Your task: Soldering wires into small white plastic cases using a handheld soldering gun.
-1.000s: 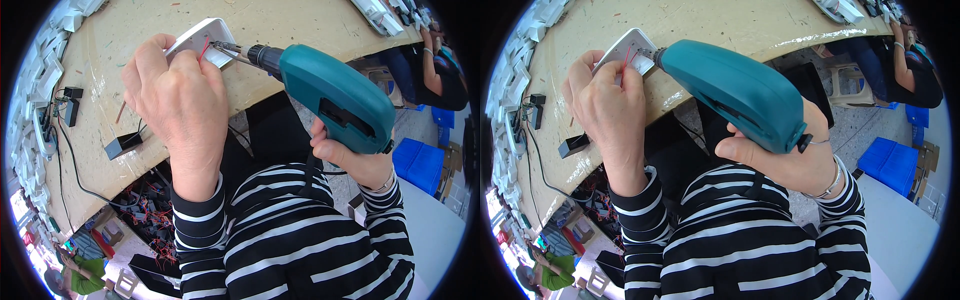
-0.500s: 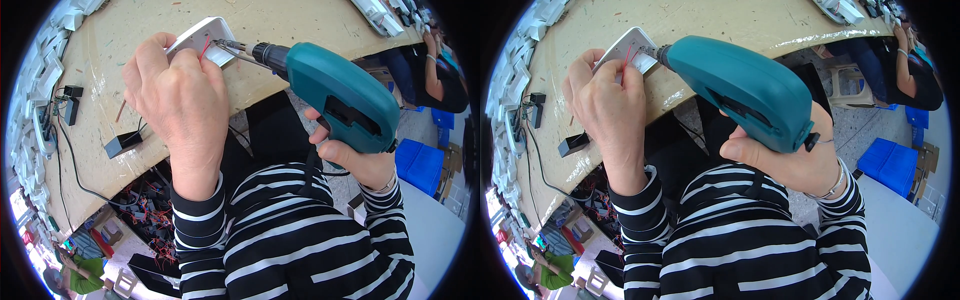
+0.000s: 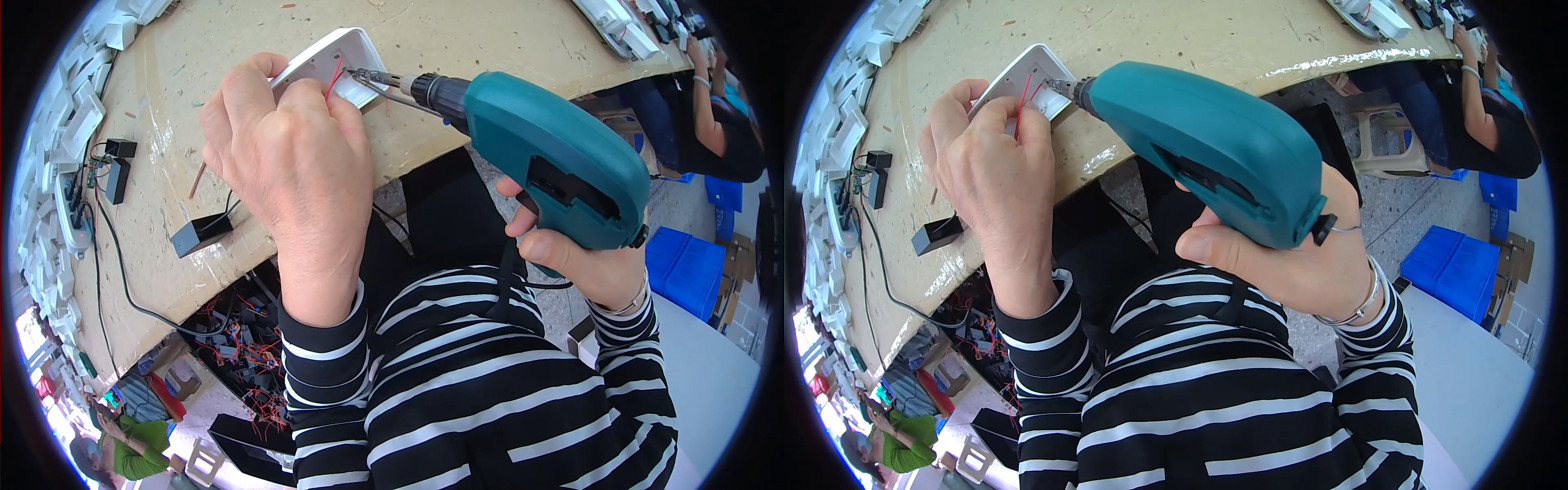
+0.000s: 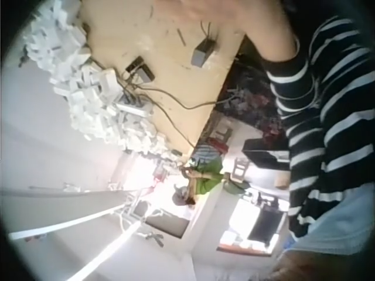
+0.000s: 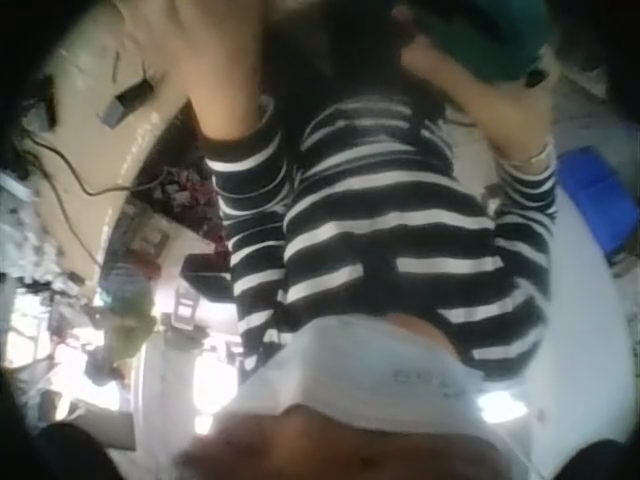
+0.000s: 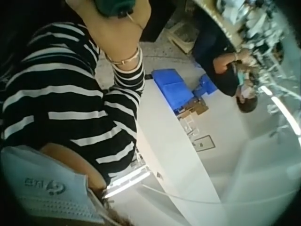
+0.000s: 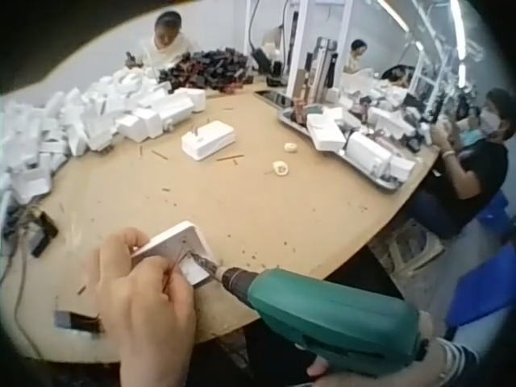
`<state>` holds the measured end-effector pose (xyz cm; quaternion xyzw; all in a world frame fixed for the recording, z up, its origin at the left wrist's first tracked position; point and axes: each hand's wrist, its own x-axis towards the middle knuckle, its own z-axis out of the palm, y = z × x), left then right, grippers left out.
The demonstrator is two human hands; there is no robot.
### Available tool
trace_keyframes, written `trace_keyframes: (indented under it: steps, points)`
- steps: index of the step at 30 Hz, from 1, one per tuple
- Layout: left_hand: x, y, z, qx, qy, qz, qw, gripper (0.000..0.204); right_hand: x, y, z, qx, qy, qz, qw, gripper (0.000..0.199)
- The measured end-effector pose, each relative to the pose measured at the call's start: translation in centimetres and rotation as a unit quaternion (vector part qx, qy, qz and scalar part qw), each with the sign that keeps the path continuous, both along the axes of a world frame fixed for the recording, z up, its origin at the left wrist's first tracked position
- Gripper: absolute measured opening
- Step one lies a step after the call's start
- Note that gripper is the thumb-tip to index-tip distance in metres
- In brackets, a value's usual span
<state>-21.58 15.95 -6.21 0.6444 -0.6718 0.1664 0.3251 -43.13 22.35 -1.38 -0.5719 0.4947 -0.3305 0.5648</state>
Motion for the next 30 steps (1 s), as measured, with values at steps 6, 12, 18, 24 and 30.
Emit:
trace_keyframes:
  steps: [6,12,18,24,30]
  points:
    - [-0.3,0.0,0.1,-0.002,-0.002,-0.001,1.000,0.007,-0.8,0.3,-0.1,-0.046,-0.019,0.036,0.998,0.070]
    - [-0.3,-0.1,0.0,0.006,-0.003,0.001,1.000,0.007,-1.4,0.5,-0.5,-0.081,-0.030,0.021,0.996,0.075]
    - [-0.2,0.0,0.0,0.011,-0.011,0.006,1.000,0.008,-1.2,1.7,-0.1,-0.028,-0.086,-0.066,0.994,0.077]
    - [-0.3,0.1,0.3,0.012,-0.001,0.004,1.000,0.008,-1.3,1.9,-0.1,-0.022,-0.109,-0.113,0.987,0.080]
    - [0.4,0.8,0.4,-0.003,0.023,-0.034,0.999,0.010,-1.3,1.2,-0.4,-0.078,-0.107,-0.118,0.984,0.080]
